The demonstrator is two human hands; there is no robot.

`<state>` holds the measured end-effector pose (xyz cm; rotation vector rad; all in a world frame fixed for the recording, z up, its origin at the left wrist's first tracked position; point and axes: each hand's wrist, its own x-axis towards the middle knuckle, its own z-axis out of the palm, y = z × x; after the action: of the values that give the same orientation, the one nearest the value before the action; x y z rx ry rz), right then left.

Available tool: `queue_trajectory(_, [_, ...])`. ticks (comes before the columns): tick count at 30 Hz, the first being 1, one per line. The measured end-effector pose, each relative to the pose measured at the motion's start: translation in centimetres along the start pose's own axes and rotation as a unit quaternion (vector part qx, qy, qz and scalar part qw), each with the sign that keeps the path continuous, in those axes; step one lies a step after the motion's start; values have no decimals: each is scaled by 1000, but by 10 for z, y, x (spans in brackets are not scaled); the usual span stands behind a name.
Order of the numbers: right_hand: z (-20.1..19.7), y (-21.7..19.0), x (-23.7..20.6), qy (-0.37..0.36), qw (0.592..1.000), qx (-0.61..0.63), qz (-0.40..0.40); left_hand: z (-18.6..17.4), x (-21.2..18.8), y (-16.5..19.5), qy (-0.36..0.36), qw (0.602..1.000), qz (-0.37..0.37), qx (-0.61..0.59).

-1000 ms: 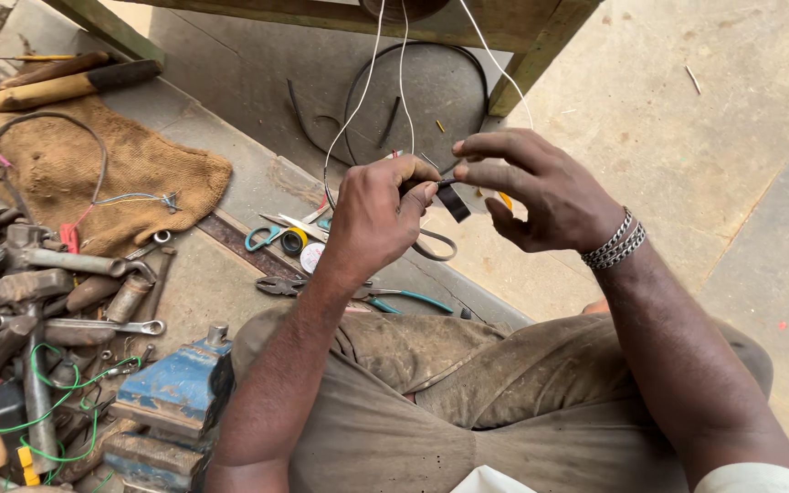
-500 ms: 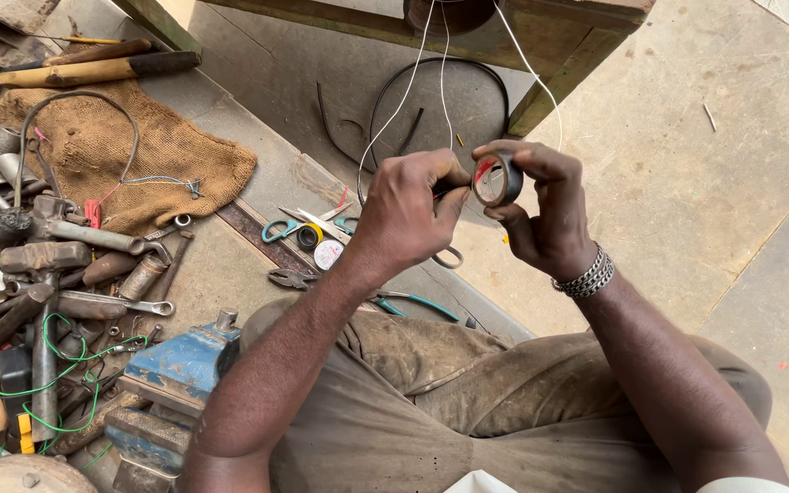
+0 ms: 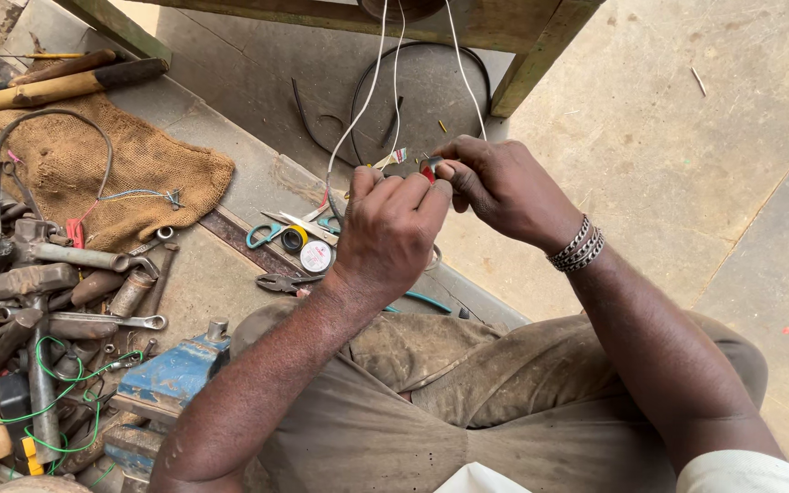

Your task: The person sits on the floor of a workshop and repairs an electrical wire. They strip the wire's insulation with a knife, twist the exposed conductor ends together by hand, and wrap the joint with black electrical tape pulled from a roll.

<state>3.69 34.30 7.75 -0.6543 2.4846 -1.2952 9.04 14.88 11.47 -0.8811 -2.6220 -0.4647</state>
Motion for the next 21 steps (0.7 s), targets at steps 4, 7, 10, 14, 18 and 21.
queue_trajectory(4, [-13, 10, -6, 32, 977, -138, -161, -11, 7, -12, -33, 999, -27, 12])
queue_trajectory(7, [-17, 16, -6, 43, 955, -219, -196, -22, 13, -17, -91, 991, -76, -60])
queue_trajectory(10, [-20, 18, -7, 84, 931, -271, -229, -28, 21, -21, -162, 964, -143, -154])
queue_trajectory(14, [-24, 21, -8, 85, 915, -234, -318, -36, 31, -27, -256, 905, -243, -239])
queue_trajectory(18, [-11, 29, -7, 104, 887, -221, -393, -38, 37, -33, -260, 874, -297, -284])
queue_trajectory(21, [10, 34, -8, 194, 829, -316, -419, -35, 40, -37, -266, 847, -344, -305])
